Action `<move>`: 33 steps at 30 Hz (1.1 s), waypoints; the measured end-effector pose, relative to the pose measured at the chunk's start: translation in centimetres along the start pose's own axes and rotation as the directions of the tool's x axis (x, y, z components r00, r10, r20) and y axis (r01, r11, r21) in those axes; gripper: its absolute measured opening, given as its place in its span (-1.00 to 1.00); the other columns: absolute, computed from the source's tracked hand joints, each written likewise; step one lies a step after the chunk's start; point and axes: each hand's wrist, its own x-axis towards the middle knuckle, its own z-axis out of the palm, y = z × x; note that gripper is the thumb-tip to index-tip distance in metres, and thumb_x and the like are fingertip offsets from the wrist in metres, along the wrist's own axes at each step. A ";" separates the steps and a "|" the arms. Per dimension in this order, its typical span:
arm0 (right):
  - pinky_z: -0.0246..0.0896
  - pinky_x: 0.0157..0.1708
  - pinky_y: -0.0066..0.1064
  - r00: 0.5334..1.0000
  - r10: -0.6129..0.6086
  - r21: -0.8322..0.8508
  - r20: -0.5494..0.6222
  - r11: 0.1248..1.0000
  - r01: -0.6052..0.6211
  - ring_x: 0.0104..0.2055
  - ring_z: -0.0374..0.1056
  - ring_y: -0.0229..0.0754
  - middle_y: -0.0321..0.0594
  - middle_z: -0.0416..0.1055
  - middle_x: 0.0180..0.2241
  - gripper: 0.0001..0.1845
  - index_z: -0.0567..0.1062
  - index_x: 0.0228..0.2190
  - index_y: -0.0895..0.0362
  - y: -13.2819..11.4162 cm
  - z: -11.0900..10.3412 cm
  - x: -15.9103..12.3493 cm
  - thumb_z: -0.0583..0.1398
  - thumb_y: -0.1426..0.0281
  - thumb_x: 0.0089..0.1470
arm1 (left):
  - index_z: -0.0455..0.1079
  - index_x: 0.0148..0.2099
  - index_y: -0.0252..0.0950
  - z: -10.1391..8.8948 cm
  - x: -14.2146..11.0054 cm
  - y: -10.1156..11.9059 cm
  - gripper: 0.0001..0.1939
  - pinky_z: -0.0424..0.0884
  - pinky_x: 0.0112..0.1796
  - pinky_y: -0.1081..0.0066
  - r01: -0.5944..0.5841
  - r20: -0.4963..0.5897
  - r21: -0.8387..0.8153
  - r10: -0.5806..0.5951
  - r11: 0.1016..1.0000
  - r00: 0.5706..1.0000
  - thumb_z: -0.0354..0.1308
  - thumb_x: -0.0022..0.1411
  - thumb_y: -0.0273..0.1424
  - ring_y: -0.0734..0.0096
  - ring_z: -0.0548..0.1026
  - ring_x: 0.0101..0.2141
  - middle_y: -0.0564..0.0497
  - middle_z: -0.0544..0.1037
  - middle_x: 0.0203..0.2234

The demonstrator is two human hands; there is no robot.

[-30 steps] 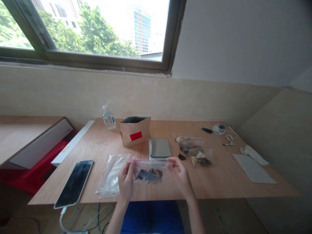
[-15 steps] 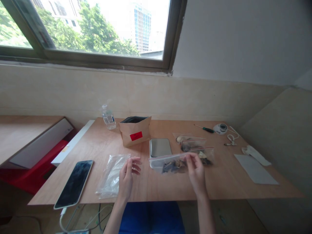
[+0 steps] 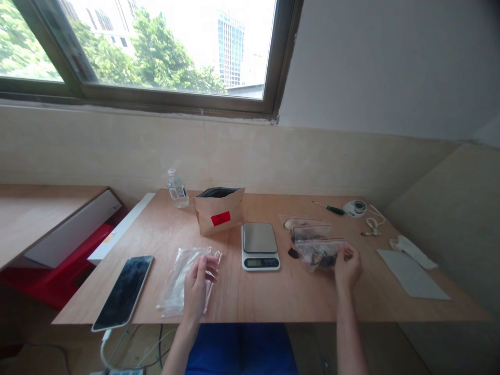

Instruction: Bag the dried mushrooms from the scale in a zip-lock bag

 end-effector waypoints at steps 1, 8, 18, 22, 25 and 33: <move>0.14 -0.10 0.00 0.998 -0.052 -0.034 -0.047 0.998 0.050 -0.10 0.32 0.20 0.29 0.40 -0.18 -0.29 0.42 -0.14 0.36 -0.3 0.3 -0.7 0.02 -0.05 0.03 | 0.43 -0.38 -0.35 0.0 0.0 -0.1 -0.54 0.34 -0.58 0.48 0.002 0.005 0.002 -0.002 1.000 1.000 0.05 0.13 -0.02 0.45 0.40 -0.56 0.00 0.47 -0.55; -0.04 0.06 0.07 0.976 -0.217 -0.162 -0.034 0.964 0.209 0.18 0.04 0.23 0.34 0.14 0.09 -0.37 0.22 0.09 0.38 -1.2 1.9 -5.7 -0.04 0.15 0.16 | 0.42 -0.36 -0.35 -0.3 0.1 -0.3 -0.55 0.34 -0.56 0.48 0.005 0.019 0.024 -0.005 1.000 1.000 0.02 0.17 -0.03 0.45 0.39 -0.55 0.00 0.47 -0.53; 0.03 0.00 -0.01 0.904 -0.379 -0.039 0.197 0.919 0.393 0.05 0.19 0.09 0.10 0.29 0.02 -0.60 0.39 -0.08 0.19 -3.0 3.8 -5.8 -0.03 0.26 0.15 | 0.42 -0.36 -0.35 -0.1 -0.1 -0.7 -0.55 0.34 -0.57 0.48 0.028 0.050 0.015 -0.028 1.000 0.998 0.04 0.15 -0.02 0.45 0.39 -0.55 0.00 0.46 -0.54; 0.11 -0.05 -0.13 0.745 -0.478 0.078 0.465 0.861 0.503 -0.03 0.24 0.01 0.01 0.39 -0.09 -0.66 0.41 -0.11 0.15 -3.5 4.6 -7.7 -0.01 0.36 0.12 | 0.42 -0.36 -0.35 -0.4 0.0 -0.7 -0.55 0.34 -0.57 0.48 0.029 0.047 0.023 -0.030 0.999 0.998 0.04 0.15 -0.02 0.45 0.39 -0.55 0.01 0.46 -0.54; 0.12 -0.09 -0.11 0.738 -0.396 0.005 0.546 0.883 0.470 -0.07 0.26 0.05 0.02 0.42 -0.13 -0.65 0.43 -0.12 0.18 -2.5 5.2 -8.6 0.02 0.43 0.06 | 0.43 -0.35 -0.35 -0.9 0.2 -0.7 -0.55 0.34 -0.57 0.48 0.023 0.028 0.041 -0.024 0.999 0.999 0.02 0.16 -0.03 0.45 0.40 -0.54 0.00 0.46 -0.54; 0.18 -0.21 -0.26 0.722 -0.359 0.035 0.592 0.906 0.422 -0.22 0.35 -0.07 -0.13 0.47 -0.27 -0.68 0.49 -0.23 0.11 -2.6 5.4 -7.5 -0.01 0.48 0.06 | 0.42 -0.33 -0.34 -1.9 0.4 -0.9 -0.57 0.36 -0.56 0.47 0.028 0.007 0.043 -0.028 0.999 1.000 0.02 0.17 -0.04 0.44 0.41 -0.54 0.01 0.47 -0.52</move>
